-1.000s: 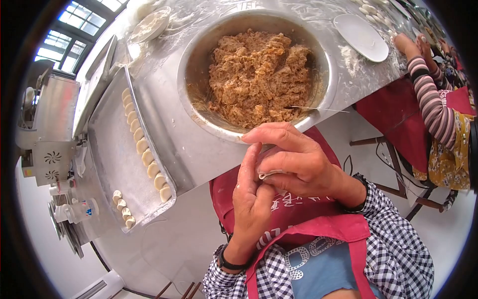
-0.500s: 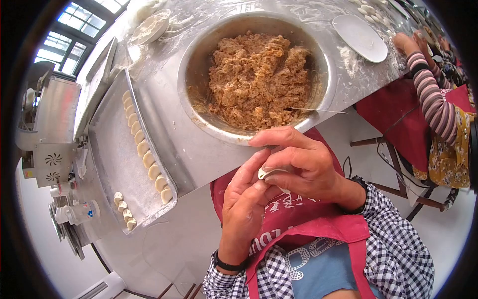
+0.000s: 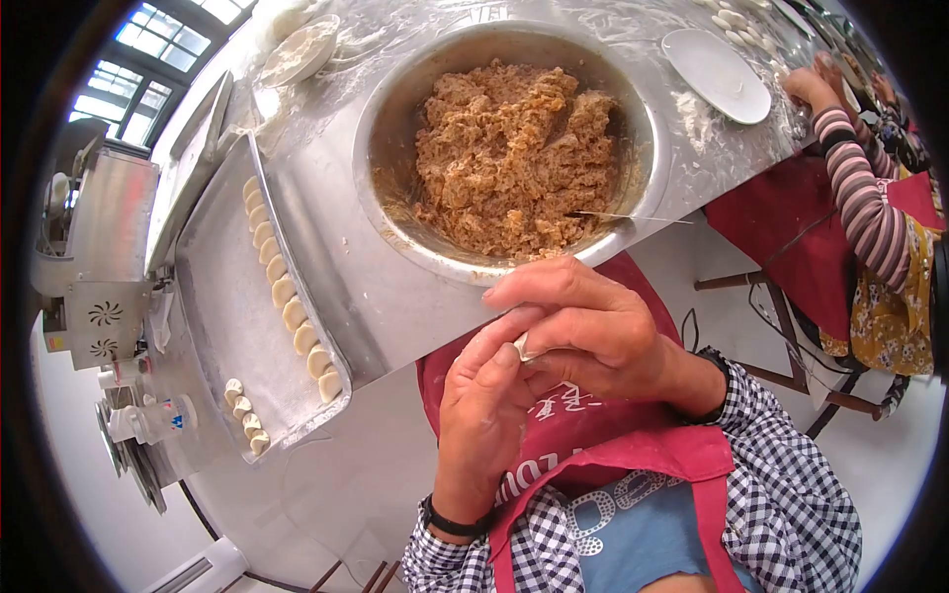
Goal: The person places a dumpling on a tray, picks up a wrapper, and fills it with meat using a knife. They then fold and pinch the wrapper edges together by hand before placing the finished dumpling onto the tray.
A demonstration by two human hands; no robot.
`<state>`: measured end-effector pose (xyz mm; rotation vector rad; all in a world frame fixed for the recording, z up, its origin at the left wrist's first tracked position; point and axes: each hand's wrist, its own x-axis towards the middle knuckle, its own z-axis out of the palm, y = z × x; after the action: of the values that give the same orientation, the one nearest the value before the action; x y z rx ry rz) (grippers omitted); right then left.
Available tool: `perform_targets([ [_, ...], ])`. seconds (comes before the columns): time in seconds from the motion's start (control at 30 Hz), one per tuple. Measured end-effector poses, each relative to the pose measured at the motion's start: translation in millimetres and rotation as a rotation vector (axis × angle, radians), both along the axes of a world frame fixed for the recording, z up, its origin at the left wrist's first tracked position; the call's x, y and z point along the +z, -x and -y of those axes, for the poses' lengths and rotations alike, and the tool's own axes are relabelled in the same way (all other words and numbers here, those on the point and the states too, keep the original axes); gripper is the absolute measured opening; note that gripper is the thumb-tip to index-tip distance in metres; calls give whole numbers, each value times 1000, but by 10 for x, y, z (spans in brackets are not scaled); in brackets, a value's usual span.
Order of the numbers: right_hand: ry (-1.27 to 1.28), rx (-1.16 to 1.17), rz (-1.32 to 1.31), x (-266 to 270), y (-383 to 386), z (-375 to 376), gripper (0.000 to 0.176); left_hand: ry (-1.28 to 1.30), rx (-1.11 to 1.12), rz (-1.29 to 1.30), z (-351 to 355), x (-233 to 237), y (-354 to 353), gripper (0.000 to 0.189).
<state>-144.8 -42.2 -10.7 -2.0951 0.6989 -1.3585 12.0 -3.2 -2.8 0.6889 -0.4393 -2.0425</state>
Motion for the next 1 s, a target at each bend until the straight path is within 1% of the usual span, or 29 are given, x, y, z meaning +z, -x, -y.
perform_targets([
  [0.07, -153, -32, 132, 9, -33, -39, 21, 40, 10, 46, -10, 1, -13, 40],
  [0.17, -208, 18, 109, 38, -19, -31, 26, 63, 17, 41, -4, 40, 10, 43],
  [0.27, -164, 67, 91, 15, 9, -8, 22, -16, 35, 63, -17, 25, 11, 48],
  [0.47, -149, 75, 68, 9, 46, 7, 12, 27, -24, 32, -6, 9, -12, 52],
  [0.6, -141, 87, 80, -8, 44, 3, 11, 12, 1, 75, -27, 17, 5, 52],
  [0.7, -127, 44, 95, -15, 21, -7, 12, 25, 13, 63, -25, 37, 8, 52],
  [0.77, -224, -4, 152, 43, -18, -44, 12, 58, -24, 110, -39, 0, -18, 58],
  [0.8, -225, -4, 152, 52, -19, -53, 12, 58, -24, 110, -40, 22, -11, 58],
  [0.87, -301, 67, 194, 62, -18, -63, 14, 89, -21, 223, -36, 108, 24, 58],
  [0.9, -301, 67, 194, 30, -9, -54, 14, 89, -22, 223, -32, 137, 45, 58],
  [0.97, -196, 163, 208, -61, 21, -12, 15, 101, -14, 246, -27, 171, 76, 59],
  [1.0, -196, 163, 208, -57, 29, -4, 15, 102, -13, 246, -31, 170, 71, 59],
])
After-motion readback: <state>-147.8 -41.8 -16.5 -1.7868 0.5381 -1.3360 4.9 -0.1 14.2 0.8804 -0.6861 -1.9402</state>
